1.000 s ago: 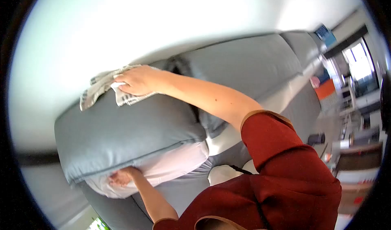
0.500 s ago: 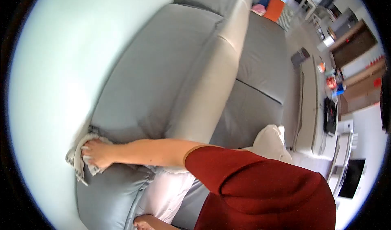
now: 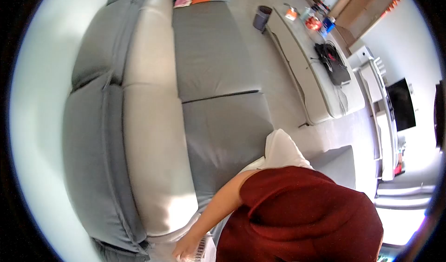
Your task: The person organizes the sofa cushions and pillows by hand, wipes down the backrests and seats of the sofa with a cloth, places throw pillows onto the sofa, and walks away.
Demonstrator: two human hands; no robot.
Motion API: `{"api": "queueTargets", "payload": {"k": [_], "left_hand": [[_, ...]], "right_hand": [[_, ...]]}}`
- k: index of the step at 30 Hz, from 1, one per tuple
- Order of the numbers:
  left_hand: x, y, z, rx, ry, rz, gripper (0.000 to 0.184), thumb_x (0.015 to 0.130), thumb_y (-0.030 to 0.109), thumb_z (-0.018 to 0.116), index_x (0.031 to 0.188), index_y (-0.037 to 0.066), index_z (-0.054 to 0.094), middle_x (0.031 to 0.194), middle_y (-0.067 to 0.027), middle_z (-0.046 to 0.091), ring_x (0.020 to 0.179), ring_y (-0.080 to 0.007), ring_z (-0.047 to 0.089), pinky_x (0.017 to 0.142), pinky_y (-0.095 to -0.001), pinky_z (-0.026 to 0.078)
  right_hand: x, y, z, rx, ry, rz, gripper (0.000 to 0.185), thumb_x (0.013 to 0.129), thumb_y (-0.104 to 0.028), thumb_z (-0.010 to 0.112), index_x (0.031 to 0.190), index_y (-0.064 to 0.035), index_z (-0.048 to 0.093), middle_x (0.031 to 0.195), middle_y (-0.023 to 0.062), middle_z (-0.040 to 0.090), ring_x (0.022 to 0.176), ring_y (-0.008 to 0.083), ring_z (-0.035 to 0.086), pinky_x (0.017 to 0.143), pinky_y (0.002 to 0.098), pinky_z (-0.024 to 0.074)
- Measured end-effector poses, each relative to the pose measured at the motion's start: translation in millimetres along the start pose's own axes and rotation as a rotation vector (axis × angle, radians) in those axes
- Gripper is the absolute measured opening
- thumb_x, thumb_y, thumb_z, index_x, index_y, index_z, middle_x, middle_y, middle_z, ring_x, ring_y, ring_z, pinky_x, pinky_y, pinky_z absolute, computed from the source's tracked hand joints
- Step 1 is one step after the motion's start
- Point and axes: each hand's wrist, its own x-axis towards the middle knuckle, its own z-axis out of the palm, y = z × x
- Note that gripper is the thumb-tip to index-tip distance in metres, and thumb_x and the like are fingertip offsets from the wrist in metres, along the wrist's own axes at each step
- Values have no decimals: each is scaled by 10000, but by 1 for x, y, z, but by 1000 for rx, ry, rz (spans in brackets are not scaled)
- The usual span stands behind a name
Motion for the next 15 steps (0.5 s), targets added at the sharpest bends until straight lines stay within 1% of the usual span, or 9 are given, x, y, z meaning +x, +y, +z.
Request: {"api": "queueTargets", "payload": {"k": [1,3,6,7,9,10,13,14,15], "left_hand": [[-8,12,8,-97,-101,-38,473,872,387,285,1182,52,408,1195,-120,437,1085,-275,421,923,-435,309],[-30,46,27,-425,-248,-100,476,873,386,286,1187,49,405,1202,-122,433,1094,-277,415,931,-435,304],[-65,108,49,-542,-438,-117,480,874,383,287,1195,45,400,1213,-125,427,1108,-279,406,941,-437,297],[-81,137,59,-574,-508,-105,481,874,382,287,1197,44,398,1217,-127,425,1112,-280,403,945,-437,294],[-114,194,85,-635,-652,-85,483,875,380,288,1202,41,395,1224,-129,421,1121,-282,397,952,-438,289],[-136,226,100,-671,-752,-65,485,875,379,288,1205,40,394,1227,-130,419,1126,-283,394,956,-438,286],[-201,319,143,-726,-1112,-42,489,876,376,289,1213,36,389,1238,-133,414,1139,-285,385,967,-439,279],[-228,345,157,-742,-1236,-56,490,877,375,289,1215,34,387,1242,-134,412,1144,-286,382,970,-439,276],[-259,371,168,-763,-1362,-80,492,877,374,289,1218,33,386,1245,-136,410,1148,-287,379,974,-440,274]], "right_hand": [[-25,-23,-14,109,95,284,336,810,-255,498,1014,9,463,910,210,548,853,353,528,735,388,419],[-64,-33,-53,188,131,291,332,816,-287,459,1018,-25,480,868,139,564,813,246,547,723,361,445],[-187,-164,-113,1077,313,96,280,838,-277,492,1027,-71,485,952,132,578,869,224,582,742,344,481],[-219,-192,-129,1122,333,45,295,856,-268,479,1042,-38,465,1004,146,572,944,236,567,807,341,460],[-282,-235,-149,1179,371,-62,313,868,-254,462,1047,3,453,1007,152,569,976,240,552,849,328,434],[-319,-254,-156,1160,415,-124,313,868,-254,462,1047,3,453,1007,152,569,976,240,552,849,328,434],[-406,-303,-149,1068,966,-266,328,868,-276,460,1047,-2,483,1018,130,572,979,227,545,857,317,421],[-438,-319,-148,1022,1146,-274,334,868,-284,460,1047,-4,492,1022,122,572,980,223,543,860,314,416],[-464,-331,-144,1027,1242,-344,316,868,-286,456,1012,-12,517,983,108,585,929,208,556,825,309,429]]}}
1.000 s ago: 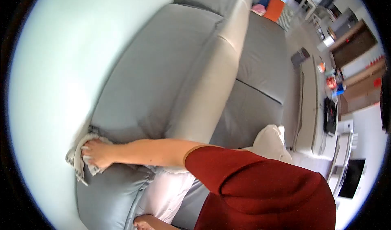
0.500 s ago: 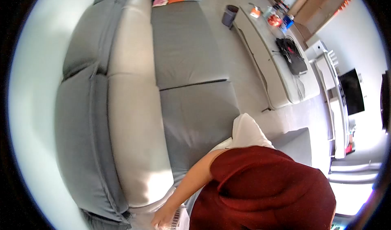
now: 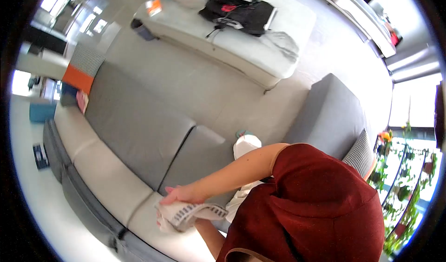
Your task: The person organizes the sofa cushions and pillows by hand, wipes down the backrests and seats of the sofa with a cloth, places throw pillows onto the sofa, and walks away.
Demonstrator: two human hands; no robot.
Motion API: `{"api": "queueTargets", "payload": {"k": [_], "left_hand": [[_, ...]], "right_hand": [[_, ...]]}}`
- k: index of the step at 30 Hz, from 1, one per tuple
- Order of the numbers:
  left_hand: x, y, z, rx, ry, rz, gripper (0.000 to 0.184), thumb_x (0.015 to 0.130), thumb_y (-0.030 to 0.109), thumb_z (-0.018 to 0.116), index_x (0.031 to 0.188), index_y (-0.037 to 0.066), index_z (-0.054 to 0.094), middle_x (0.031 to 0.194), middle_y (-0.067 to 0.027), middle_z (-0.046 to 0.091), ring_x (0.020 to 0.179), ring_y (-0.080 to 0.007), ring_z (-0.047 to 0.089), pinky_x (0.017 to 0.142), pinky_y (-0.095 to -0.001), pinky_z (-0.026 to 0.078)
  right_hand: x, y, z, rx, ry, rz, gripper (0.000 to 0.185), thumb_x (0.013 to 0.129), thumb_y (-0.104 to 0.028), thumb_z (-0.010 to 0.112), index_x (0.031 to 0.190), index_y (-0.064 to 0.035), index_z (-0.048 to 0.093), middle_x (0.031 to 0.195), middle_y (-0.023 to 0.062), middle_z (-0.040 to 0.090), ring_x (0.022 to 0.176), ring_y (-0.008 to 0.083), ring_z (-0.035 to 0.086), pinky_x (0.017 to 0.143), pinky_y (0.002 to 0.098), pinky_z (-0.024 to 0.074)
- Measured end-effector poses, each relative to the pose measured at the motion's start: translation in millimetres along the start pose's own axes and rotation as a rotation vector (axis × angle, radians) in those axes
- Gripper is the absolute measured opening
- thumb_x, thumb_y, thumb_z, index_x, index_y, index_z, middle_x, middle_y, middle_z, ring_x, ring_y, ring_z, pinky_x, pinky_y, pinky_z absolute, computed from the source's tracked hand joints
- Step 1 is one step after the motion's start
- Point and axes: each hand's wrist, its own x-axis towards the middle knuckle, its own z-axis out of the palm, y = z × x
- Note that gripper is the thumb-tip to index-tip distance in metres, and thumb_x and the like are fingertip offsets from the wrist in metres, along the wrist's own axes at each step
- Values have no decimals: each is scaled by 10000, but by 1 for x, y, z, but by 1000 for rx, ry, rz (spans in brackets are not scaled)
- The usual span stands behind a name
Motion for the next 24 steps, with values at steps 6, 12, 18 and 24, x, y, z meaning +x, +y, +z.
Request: {"api": "queueTargets", "payload": {"k": [6,12,18,24], "left_hand": [[22,-5,192,-189,-529,-327,500,879,369,291,1233,25,376,1266,-142,398,1175,-292,361,996,-442,258],[-14,23,325,-455,-721,-565,500,893,350,275,1253,13,354,1297,-154,367,1209,-310,324,1035,-449,210],[-64,68,413,-173,-723,-526,756,849,583,224,1274,-40,280,1302,-205,334,1214,-346,311,992,-464,274],[-76,88,444,-52,-1105,-731,815,821,609,315,1247,-86,285,1252,-198,402,1134,-312,427,951,-432,345]], "right_hand": [[-101,-108,-62,337,37,-475,328,858,-290,456,1000,-10,550,1036,84,574,946,195,545,872,327,403],[-218,-143,-90,449,-2,-726,563,842,-522,350,869,4,549,960,153,562,909,293,533,839,410,425],[-254,-152,-93,192,155,-739,547,826,-517,431,1059,-23,457,1041,101,522,970,224,501,870,355,397],[-285,-163,-55,-556,188,-651,718,755,-462,596,1263,-51,298,1042,86,506,978,155,480,871,331,377]]}}
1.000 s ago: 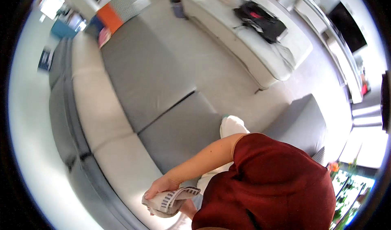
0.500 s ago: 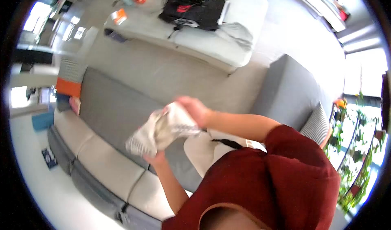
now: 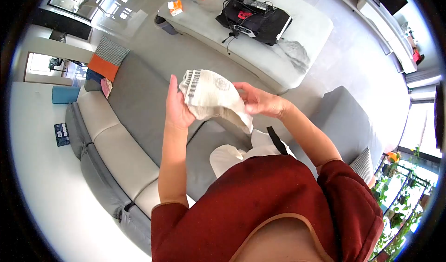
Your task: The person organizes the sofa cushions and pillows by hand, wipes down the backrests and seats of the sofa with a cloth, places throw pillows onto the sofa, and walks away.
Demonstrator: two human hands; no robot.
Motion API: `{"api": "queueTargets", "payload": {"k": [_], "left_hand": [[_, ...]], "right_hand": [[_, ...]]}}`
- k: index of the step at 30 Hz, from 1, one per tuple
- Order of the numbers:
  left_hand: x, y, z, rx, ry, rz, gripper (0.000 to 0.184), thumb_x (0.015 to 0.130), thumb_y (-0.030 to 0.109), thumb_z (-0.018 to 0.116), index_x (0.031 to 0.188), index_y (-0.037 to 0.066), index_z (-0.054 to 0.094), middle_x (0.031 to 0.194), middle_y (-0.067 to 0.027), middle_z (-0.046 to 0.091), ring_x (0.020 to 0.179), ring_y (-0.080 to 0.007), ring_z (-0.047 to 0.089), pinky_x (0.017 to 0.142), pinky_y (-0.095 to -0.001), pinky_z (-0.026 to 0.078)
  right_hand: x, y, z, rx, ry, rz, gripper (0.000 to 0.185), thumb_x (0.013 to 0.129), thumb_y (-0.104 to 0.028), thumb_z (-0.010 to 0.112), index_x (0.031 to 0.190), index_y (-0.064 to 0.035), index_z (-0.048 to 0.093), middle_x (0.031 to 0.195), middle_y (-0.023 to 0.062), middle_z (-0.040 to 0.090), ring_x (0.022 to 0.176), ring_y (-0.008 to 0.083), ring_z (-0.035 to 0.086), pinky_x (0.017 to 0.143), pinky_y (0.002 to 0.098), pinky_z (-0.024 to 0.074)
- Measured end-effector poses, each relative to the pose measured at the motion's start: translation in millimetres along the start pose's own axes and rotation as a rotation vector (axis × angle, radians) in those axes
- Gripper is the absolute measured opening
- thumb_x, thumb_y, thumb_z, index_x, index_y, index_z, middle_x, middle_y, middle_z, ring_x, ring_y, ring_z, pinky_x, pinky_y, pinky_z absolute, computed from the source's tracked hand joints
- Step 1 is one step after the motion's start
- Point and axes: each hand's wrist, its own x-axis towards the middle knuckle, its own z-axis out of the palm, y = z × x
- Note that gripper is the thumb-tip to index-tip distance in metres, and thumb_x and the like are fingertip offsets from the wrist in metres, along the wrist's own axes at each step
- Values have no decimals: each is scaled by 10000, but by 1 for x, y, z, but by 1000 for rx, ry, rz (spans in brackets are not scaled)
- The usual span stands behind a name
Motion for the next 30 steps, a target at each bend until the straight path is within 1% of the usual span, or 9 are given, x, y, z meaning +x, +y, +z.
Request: {"api": "queueTargets", "payload": {"k": [3,6,7,10,13,16,18,21,30], "left_hand": [[8,-1,12,-191,-21,-8,645,838,443,470,1213,-68,349,1222,-201,439,1115,-314,446,972,-434,328],[20,-39,1,83,127,15,571,827,339,537,1217,-39,361,1195,-166,469,1101,-297,456,963,-417,346],[28,-54,-24,55,68,-97,551,815,276,562,1234,-11,349,1199,-147,464,1105,-290,449,954,-415,357],[27,-76,-28,143,55,-140,627,768,104,625,1293,91,283,1172,-100,464,1084,-237,460,910,-384,394],[24,-76,-15,346,224,-101,688,759,10,597,1329,132,231,1145,-111,456,1034,-189,480,880,-352,411],[26,-65,-7,447,71,-18,630,766,10,583,1309,135,290,1123,-105,462,985,-166,501,861,-333,424],[26,-55,4,458,66,-10,476,796,31,555,1237,118,399,1032,-65,502,912,-127,511,810,-286,433],[24,-41,-4,849,93,60,255,830,103,533,1081,76,496,881,0,528,841,-78,492,743,-220,404],[-28,-19,-51,1251,86,161,524,702,106,673,1152,49,409,1034,-63,506,962,-154,477,842,-280,387]], "right_hand": [[-6,1,11,-517,342,-74,562,776,-143,575,1244,-7,296,1037,93,504,932,166,495,826,318,400],[-7,22,-6,-265,540,4,458,782,-101,537,1193,4,364,1041,103,498,964,183,497,843,303,398],[-12,29,-19,107,562,91,389,803,-98,521,1156,16,403,1050,103,492,988,192,491,869,292,388],[-20,18,-7,310,624,57,476,790,-164,588,1178,16,380,1065,109,491,996,189,480,872,291,385],[-22,38,-22,-163,681,19,641,721,-228,685,1203,21,345,1091,121,484,989,195,485,862,295,393],[-23,32,-17,-383,729,71,576,746,-207,643,1191,29,363,1050,112,509,937,184,510,814,298,417],[-23,38,-26,240,757,24,427,794,-178,555,1145,23,416,984,99,539,887,174,525,759,291,432],[-28,50,-43,386,736,-11,315,845,-195,445,1086,5,477,960,78,557,863,179,537,772,293,423],[26,39,-20,575,541,62,277,849,-173,456,1066,-4,489,1040,95,557,958,210,534,869,339,398]]}}
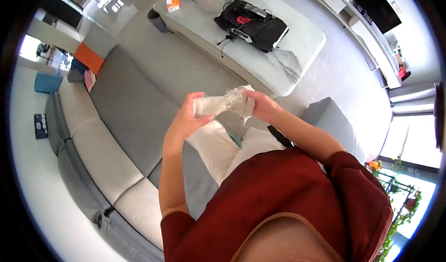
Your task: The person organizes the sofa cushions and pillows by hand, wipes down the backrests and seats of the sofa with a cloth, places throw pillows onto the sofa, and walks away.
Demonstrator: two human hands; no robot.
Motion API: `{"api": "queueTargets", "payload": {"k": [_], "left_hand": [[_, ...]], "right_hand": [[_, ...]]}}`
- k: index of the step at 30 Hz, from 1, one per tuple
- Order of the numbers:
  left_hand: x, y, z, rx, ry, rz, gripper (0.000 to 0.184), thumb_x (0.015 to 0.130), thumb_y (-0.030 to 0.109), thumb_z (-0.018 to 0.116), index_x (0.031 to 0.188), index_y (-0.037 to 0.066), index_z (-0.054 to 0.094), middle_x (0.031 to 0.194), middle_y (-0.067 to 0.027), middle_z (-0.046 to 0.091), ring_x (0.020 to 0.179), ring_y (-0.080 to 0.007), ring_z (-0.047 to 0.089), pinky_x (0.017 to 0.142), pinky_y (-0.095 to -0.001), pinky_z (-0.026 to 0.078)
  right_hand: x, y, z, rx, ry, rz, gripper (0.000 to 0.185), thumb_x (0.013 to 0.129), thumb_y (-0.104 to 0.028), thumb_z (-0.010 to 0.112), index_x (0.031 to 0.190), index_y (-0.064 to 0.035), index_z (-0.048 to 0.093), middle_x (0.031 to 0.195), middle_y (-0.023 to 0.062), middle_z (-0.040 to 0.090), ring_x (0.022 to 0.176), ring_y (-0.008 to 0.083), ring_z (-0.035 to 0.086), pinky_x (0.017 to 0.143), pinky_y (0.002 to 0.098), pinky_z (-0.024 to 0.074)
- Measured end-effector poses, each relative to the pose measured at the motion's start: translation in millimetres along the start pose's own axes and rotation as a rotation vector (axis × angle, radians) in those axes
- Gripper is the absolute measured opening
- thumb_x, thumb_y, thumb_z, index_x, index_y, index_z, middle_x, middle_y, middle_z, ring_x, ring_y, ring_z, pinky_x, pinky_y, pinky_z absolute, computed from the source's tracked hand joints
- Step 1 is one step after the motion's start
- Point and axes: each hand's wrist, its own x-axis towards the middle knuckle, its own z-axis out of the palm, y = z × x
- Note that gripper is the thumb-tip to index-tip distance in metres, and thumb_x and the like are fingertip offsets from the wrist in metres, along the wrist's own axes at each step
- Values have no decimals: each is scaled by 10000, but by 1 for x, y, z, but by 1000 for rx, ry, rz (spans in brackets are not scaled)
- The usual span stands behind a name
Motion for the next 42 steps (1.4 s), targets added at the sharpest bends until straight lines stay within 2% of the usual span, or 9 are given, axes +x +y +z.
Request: {"api": "queueTargets", "payload": {"k": [10,16,20,22,27,30,34,38,42], "left_hand": [[49,-29,-13,-6,-54,-197,530,689,-13,548,1193,57,398,1137,-127,493,1086,-229,454,913,-323,348],[100,66,-35,338,-10,840,739,748,-73,476,1338,37,45,1231,-202,416,1147,-261,405,953,-347,313],[156,88,6,-115,-256,1067,742,793,-48,473,1343,30,-20,1153,-186,498,1080,-236,479,938,-333,324],[179,87,45,-270,-408,686,739,829,-1,477,1347,39,-48,1056,-152,572,990,-215,542,908,-311,349],[194,90,121,-90,-515,993,352,712,-156,421,975,12,586,977,-107,611,900,-191,575,813,-274,421],[182,106,154,-39,-675,1014,337,716,-152,421,961,26,567,907,-83,611,844,-175,569,777,-269,434],[149,135,191,-576,-867,698,163,733,-88,460,654,51,493,888,-100,529,780,-178,526,745,-277,435],[139,154,246,-229,-806,612,198,714,-20,501,573,80,404,936,-97,484,790,-172,486,747,-278,429],[148,140,322,-294,-1006,467,164,752,-66,481,668,73,503,940,-85,503,843,-150,479,789,-266,385]], "right_hand": [[4,16,6,-505,327,-256,437,735,-30,586,1134,-30,408,1047,126,508,965,203,503,844,323,416],[-55,-28,40,-508,323,-746,104,765,36,542,822,-51,554,1013,10,495,885,115,473,765,240,387],[-104,-36,18,-940,446,-1239,184,731,117,474,742,-51,548,1024,49,506,908,162,480,806,271,370],[-127,-23,17,-1240,709,-1184,200,707,88,496,831,-45,581,990,86,542,890,231,530,784,312,408],[-166,15,-15,-1124,957,-1203,204,741,21,502,921,-35,582,918,135,569,847,289,547,746,313,435],[-175,29,-58,-454,1013,-1369,202,739,35,508,914,-32,584,877,141,570,800,290,543,749,318,433],[-237,15,-31,-1472,1293,-1770,241,681,14,554,909,-62,574,963,106,561,817,270,548,748,333,442],[-289,7,-90,-1663,1170,-1313,202,662,55,505,788,-99,541,853,94,500,783,288,518,689,374,432],[-311,8,-155,-1009,1165,-1376,182,685,34,431,776,-79,542,800,105,485,747,304,499,640,346,423]]}}
